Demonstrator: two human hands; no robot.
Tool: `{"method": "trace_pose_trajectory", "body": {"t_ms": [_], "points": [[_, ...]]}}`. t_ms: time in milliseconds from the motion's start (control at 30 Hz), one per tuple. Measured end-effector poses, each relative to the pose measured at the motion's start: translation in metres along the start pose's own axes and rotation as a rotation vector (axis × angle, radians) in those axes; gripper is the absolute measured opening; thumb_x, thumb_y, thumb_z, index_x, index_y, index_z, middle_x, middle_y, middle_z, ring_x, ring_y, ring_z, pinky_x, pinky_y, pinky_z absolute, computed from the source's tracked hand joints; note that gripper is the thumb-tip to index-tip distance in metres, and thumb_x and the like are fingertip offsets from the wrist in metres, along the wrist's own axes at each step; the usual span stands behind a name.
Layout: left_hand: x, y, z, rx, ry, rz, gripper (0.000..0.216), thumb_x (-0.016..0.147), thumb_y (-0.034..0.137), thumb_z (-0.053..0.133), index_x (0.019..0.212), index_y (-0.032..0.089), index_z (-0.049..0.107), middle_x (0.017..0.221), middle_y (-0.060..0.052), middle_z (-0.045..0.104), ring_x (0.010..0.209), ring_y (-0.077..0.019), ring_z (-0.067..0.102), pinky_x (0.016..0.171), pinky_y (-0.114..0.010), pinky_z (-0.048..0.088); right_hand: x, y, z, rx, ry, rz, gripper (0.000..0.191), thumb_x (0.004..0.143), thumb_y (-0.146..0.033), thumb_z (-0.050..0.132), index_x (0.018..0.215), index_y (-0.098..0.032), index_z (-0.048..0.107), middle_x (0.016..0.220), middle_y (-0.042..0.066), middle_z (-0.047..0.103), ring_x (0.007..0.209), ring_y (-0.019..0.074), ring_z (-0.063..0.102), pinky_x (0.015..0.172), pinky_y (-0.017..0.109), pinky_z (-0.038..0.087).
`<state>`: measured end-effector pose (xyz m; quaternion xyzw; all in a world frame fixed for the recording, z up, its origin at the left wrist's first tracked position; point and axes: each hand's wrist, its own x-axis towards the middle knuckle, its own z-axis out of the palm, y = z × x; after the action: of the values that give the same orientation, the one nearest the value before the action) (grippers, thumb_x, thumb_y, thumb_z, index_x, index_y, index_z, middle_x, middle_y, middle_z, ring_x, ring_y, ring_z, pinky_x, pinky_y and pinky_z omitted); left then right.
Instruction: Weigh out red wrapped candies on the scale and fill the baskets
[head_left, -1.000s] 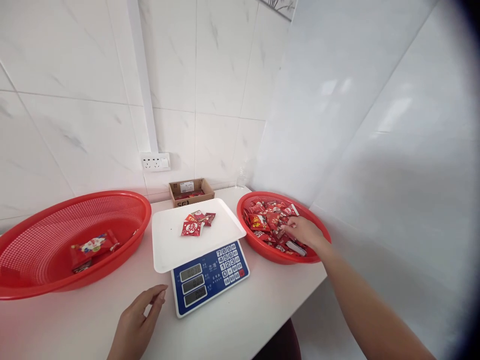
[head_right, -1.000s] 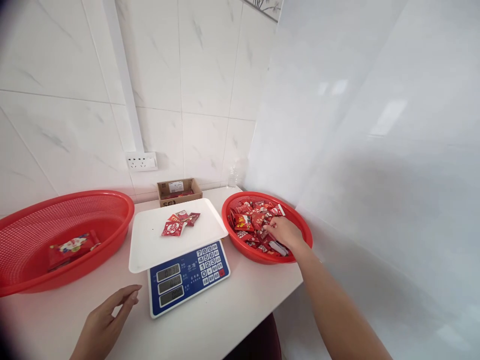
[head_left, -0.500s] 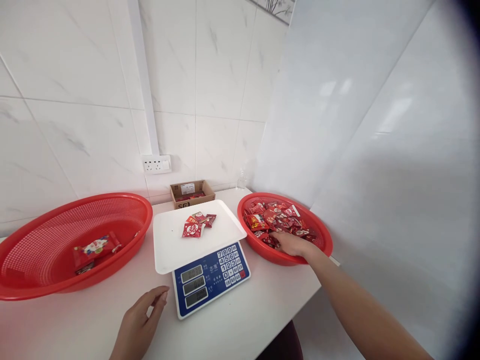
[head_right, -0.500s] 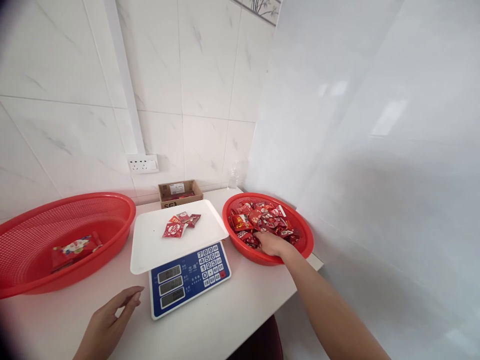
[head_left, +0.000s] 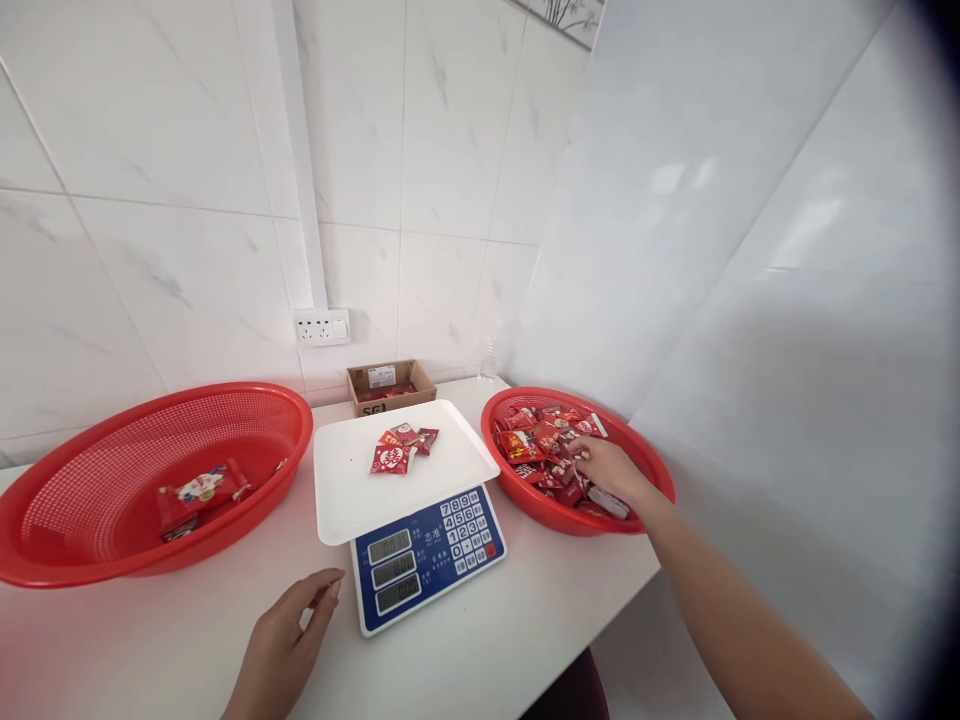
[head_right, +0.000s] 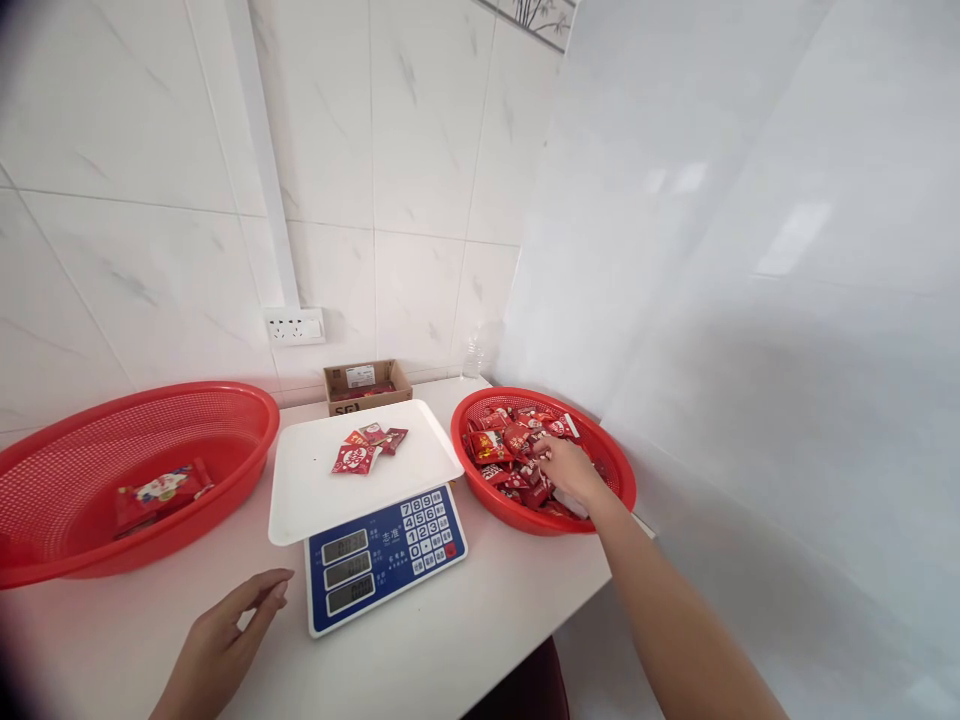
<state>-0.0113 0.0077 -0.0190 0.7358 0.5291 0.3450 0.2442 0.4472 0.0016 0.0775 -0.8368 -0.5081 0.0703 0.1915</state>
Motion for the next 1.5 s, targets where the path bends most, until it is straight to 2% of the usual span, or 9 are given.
{"method": "trace_pose_trajectory", "body": {"t_ms": [167,300,500,633,867,1000,1200,1367,1500], "points": [[0.0,0.002,0.0,-0.025,0.011,0.024,0.028,0.079,0.045,0.048,0.088,0.025,0.066,0.081,-0.001,0.072,0.071,-0.017,0.067,0.059,-0.023,0.053,0.0,-0.011,-0.011,0.202,0.236,0.002,0.016,0.072,-0.03,0.054,0.084,-0.022,0.062,0.093,0.003,0.067,0.085,0.0209,0.06,0.073,0.03,0.043],[-0.001,0.008,0.0,-0.053,0.011,0.038,0.026,0.082,0.041,0.046,0.088,0.024,0.066,0.081,-0.002,0.071,0.071,-0.0159,0.066,0.065,-0.024,0.053,-0.007,-0.053,-0.008,0.373,0.308,-0.111,0.02,0.071,-0.039,0.055,0.08,-0.023,0.061,0.092,0.004,0.067,0.085,0.0225,0.059,0.076,0.033,0.043],[-0.002,0.013,-0.002,-0.065,0.011,0.008,0.027,0.086,0.039,0.042,0.09,0.023,0.064,0.076,-0.001,0.068,0.069,-0.0147,0.063,0.065,-0.025,0.051,-0.017,-0.137,0.038,0.444,0.095,-0.391,0.015,0.074,-0.034,0.049,0.077,-0.022,0.058,0.079,0.003,0.066,0.074,0.019,0.059,0.072,0.031,0.043],[-0.004,0.014,-0.004,-0.084,0.005,0.002,0.026,0.086,0.038,0.042,0.09,0.023,0.064,0.079,-0.002,0.068,0.07,-0.0152,0.063,0.066,-0.026,0.051,-0.019,-0.169,0.071,0.454,-0.009,-0.563,0.018,0.077,-0.035,0.046,0.079,-0.022,0.057,0.085,0.004,0.065,0.08,0.019,0.058,0.075,0.032,0.044],[-0.006,0.013,-0.004,-0.079,0.01,0.011,0.026,0.088,0.034,0.041,0.092,0.023,0.064,0.085,-0.003,0.069,0.076,-0.0156,0.062,0.07,-0.027,0.051,-0.015,-0.16,0.075,0.525,0.021,-0.45,0.032,0.083,-0.044,0.037,0.092,-0.021,0.057,0.087,0.006,0.064,0.078,0.0203,0.059,0.076,0.034,0.046],[-0.007,0.012,-0.003,-0.062,-0.009,0.022,0.027,0.088,0.033,0.04,0.094,0.024,0.064,0.09,-0.004,0.069,0.08,-0.0163,0.062,0.071,-0.028,0.051,-0.013,-0.157,0.084,0.521,0.098,-0.484,0.039,0.085,-0.045,0.033,0.102,-0.02,0.057,0.106,0.01,0.061,0.098,0.0221,0.056,0.09,0.038,0.042],[-0.007,0.013,-0.003,-0.064,-0.024,0.019,0.026,0.088,0.032,0.04,0.093,0.024,0.065,0.087,-0.003,0.069,0.078,-0.0159,0.062,0.071,-0.028,0.051,-0.028,-0.162,0.099,0.407,-0.124,-0.636,0.055,0.081,-0.051,0.045,0.129,-0.023,0.046,0.138,0.009,0.04,0.128,0.0236,0.035,0.107,0.041,0.027],[-0.006,0.012,-0.002,-0.067,-0.003,0.0,0.027,0.088,0.033,0.04,0.093,0.024,0.065,0.085,-0.004,0.069,0.076,-0.0165,0.062,0.069,-0.028,0.051,-0.038,-0.154,0.099,0.288,-0.149,-0.572,0.04,0.081,-0.04,0.047,0.117,-0.023,0.056,0.126,0.009,0.051,0.116,0.0245,0.046,0.101,0.042,0.036],[-0.006,0.013,-0.002,-0.074,-0.018,-0.006,0.027,0.087,0.034,0.041,0.093,0.024,0.066,0.085,-0.004,0.069,0.076,-0.0166,0.062,0.067,-0.027,0.051,-0.032,-0.154,0.104,0.217,-0.184,-0.544,0.038,0.083,-0.032,0.043,0.117,-0.022,0.058,0.13,0.008,0.049,0.116,0.0232,0.048,0.1,0.039,0.037]]}}
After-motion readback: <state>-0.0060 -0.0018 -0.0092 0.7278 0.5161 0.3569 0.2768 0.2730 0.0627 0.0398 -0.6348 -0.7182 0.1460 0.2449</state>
